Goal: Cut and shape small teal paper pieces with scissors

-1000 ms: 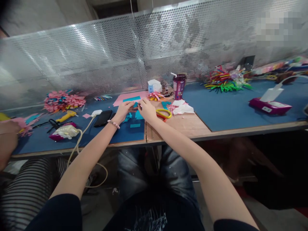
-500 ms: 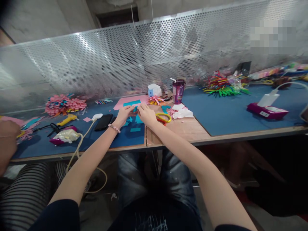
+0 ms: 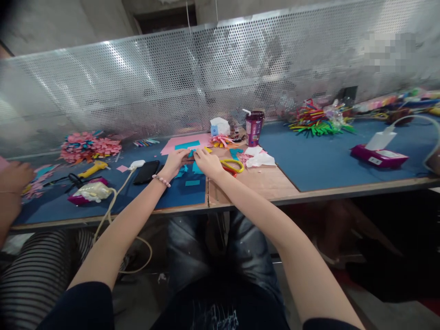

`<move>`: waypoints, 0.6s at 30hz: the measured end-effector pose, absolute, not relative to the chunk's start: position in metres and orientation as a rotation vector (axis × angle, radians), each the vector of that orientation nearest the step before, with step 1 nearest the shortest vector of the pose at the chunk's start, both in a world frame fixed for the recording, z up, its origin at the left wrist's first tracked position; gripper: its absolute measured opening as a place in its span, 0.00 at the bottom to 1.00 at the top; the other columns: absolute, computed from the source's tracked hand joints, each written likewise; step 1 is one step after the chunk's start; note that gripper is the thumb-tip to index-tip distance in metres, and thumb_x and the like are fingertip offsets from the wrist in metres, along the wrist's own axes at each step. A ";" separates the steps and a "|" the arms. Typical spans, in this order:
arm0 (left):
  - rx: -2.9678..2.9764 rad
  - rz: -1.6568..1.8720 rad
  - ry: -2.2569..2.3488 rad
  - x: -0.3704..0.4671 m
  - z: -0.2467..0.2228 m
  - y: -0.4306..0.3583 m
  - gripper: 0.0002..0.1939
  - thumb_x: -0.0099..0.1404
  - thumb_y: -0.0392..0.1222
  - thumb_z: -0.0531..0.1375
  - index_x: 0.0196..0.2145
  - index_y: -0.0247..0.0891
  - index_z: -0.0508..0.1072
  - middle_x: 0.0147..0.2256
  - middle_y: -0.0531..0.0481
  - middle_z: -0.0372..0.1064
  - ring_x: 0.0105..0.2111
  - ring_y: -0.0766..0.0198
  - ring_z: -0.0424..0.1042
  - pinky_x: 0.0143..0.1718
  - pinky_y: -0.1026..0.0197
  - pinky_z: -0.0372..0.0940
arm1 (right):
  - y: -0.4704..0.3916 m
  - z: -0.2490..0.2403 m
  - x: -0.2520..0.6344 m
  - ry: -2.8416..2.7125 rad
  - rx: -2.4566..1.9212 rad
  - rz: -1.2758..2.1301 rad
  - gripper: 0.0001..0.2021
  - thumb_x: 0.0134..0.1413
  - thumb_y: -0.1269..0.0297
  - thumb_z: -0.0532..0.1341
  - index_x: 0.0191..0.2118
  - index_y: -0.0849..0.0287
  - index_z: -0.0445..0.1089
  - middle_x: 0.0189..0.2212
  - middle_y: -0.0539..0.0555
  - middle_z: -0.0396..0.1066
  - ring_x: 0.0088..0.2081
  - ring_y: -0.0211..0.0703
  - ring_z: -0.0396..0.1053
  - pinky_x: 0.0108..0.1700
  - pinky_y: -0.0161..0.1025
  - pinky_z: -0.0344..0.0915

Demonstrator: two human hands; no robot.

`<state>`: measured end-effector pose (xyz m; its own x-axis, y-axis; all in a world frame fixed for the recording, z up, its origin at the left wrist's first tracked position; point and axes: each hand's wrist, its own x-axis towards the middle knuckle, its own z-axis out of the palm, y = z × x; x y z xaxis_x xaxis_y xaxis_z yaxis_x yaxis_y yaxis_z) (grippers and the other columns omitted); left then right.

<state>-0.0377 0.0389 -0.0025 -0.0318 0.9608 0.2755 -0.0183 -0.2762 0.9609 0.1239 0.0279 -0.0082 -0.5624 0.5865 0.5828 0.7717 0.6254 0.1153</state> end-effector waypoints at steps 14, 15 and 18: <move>1.394 1.419 1.125 -0.041 -0.006 0.040 0.13 0.52 0.47 0.65 0.24 0.35 0.69 0.18 0.55 0.60 0.19 0.70 0.64 0.21 0.65 0.62 | 0.024 -0.011 0.121 -2.436 -1.058 -0.588 0.21 0.65 0.72 0.38 0.55 0.67 0.61 0.50 0.67 0.62 0.50 0.54 0.59 0.37 0.42 0.64; 1.394 1.418 1.132 -0.041 -0.006 0.041 0.12 0.52 0.46 0.65 0.24 0.35 0.70 0.18 0.55 0.60 0.19 0.70 0.63 0.21 0.65 0.62 | 0.024 -0.011 0.121 -2.437 -1.065 -0.589 0.21 0.65 0.71 0.38 0.55 0.67 0.62 0.50 0.67 0.62 0.50 0.54 0.59 0.37 0.42 0.64; 1.391 1.426 1.146 -0.042 -0.007 0.042 0.11 0.52 0.45 0.64 0.23 0.35 0.69 0.17 0.56 0.58 0.18 0.71 0.62 0.20 0.66 0.62 | 0.022 -0.011 0.121 -2.444 -1.086 -0.590 0.22 0.65 0.71 0.37 0.54 0.67 0.62 0.50 0.67 0.62 0.50 0.53 0.59 0.38 0.41 0.64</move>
<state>-0.0416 0.0423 -0.0074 -0.0554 0.9659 0.2528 0.0389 -0.2509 0.9672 0.1208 0.0217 -0.0107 -0.6179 0.5948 0.5142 0.7639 0.6091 0.2134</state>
